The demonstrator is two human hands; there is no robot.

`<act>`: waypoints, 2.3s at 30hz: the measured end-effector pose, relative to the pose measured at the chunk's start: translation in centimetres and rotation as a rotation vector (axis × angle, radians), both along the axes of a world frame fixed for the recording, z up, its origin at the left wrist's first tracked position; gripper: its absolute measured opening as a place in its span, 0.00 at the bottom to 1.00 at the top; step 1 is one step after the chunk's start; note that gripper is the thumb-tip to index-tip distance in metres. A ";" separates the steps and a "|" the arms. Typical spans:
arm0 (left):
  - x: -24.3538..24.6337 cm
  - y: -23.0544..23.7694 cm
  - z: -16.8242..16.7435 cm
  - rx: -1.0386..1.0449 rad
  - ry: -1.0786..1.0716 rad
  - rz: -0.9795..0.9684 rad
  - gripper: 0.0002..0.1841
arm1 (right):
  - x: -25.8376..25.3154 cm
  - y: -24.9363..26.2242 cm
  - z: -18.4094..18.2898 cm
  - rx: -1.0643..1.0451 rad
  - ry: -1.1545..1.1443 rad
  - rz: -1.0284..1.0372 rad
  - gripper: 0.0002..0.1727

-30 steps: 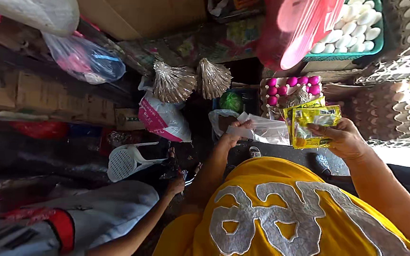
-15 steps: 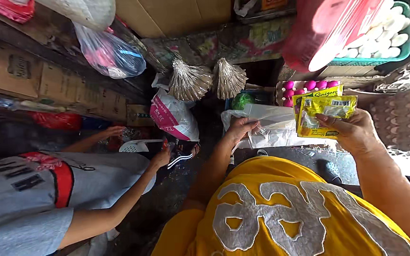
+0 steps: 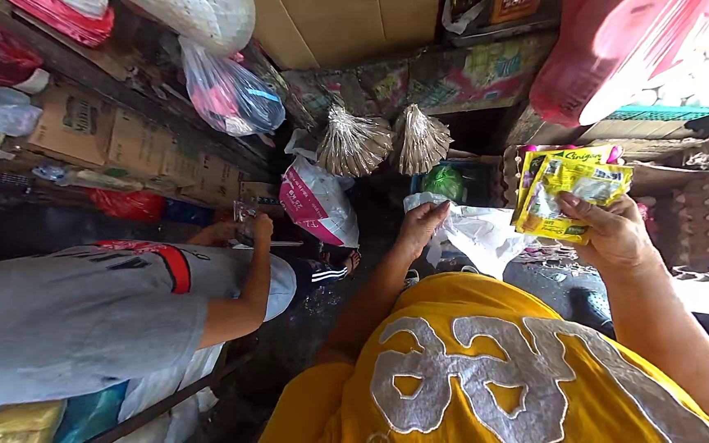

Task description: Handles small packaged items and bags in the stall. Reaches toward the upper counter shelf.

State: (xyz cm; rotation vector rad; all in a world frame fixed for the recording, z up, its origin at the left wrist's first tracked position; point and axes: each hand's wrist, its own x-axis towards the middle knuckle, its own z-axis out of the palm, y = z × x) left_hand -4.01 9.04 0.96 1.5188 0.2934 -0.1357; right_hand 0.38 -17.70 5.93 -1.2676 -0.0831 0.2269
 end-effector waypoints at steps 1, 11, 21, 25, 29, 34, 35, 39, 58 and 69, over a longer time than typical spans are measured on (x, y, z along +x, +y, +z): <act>-0.4 0.3 0.5 0.009 -0.013 -0.006 0.09 | -0.4 0.3 0.0 0.030 0.006 0.046 0.16; -2.2 0.5 0.5 -0.209 -0.067 0.079 0.10 | -4.2 9.3 -2.2 0.154 0.339 0.311 0.11; -4.7 5.5 1.6 -0.181 0.029 0.085 0.09 | -3.7 14.1 -3.1 0.239 0.392 0.246 0.12; -5.3 8.1 2.1 -0.301 0.038 0.160 0.04 | -3.3 16.4 -3.7 0.271 0.413 0.274 0.12; -6.0 11.4 2.7 -0.480 -0.003 0.259 0.06 | -2.6 18.2 -3.7 0.250 0.412 0.236 0.10; -6.6 15.2 3.3 -0.681 -0.102 0.397 0.14 | -0.6 18.9 -4.3 0.286 0.412 0.092 0.10; -6.7 15.9 3.4 -0.683 -0.112 0.414 0.14 | 0.0 18.9 -4.2 0.302 0.419 0.051 0.10; -7.3 17.8 2.8 -0.604 -0.087 0.368 0.13 | 1.3 18.7 -3.5 0.299 0.398 -0.047 0.10; -1.4 5.3 3.4 0.589 0.163 -0.273 0.26 | 3.9 12.6 -1.8 0.033 0.241 -0.132 0.14; -4.9 4.0 1.7 -0.414 0.475 0.180 0.23 | -3.2 12.2 -5.7 -0.072 -0.266 0.267 0.20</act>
